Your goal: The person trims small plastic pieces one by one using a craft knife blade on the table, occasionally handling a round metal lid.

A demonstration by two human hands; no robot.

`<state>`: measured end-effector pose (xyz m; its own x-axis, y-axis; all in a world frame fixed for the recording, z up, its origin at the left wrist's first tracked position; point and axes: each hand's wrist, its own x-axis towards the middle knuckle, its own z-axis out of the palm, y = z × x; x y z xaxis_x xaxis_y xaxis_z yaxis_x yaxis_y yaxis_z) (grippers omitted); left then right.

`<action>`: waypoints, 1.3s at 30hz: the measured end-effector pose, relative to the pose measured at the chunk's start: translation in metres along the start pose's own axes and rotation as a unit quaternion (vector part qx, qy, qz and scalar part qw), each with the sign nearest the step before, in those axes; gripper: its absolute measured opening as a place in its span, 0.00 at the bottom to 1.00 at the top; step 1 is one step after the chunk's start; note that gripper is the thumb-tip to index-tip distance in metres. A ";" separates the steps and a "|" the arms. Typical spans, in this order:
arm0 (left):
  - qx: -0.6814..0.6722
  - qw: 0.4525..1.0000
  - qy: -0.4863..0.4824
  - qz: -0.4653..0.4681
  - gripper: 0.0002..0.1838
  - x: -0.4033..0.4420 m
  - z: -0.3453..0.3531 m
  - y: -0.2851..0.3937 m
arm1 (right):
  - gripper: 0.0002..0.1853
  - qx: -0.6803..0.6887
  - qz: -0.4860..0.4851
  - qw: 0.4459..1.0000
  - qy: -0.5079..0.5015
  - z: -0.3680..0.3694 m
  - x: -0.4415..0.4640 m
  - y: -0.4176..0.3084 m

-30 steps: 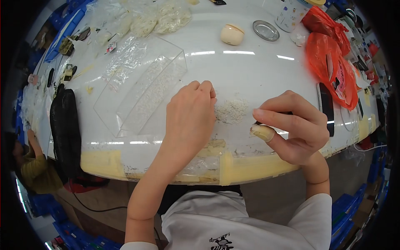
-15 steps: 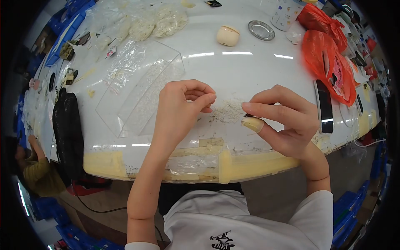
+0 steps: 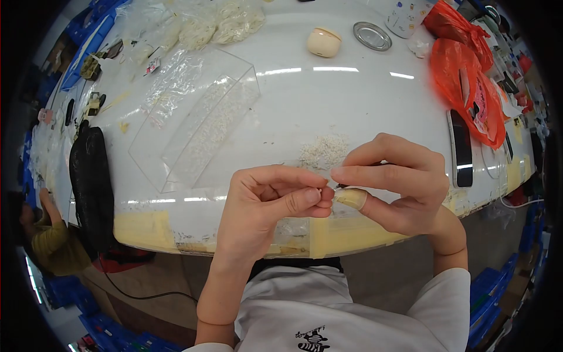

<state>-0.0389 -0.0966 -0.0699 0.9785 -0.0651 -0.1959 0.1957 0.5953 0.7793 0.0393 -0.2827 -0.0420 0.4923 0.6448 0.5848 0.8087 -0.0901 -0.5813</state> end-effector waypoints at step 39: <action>-0.051 0.991 0.067 0.103 0.14 -0.015 0.020 -0.014 | 0.21 -0.053 -0.081 0.995 0.001 0.000 -0.006 -0.003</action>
<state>-0.0553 -0.1203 -0.0655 0.9782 0.1685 -0.1218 -0.0212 0.6637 0.7477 0.0337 -0.2868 -0.0438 0.3534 0.6558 0.6671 0.9067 -0.0646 -0.4169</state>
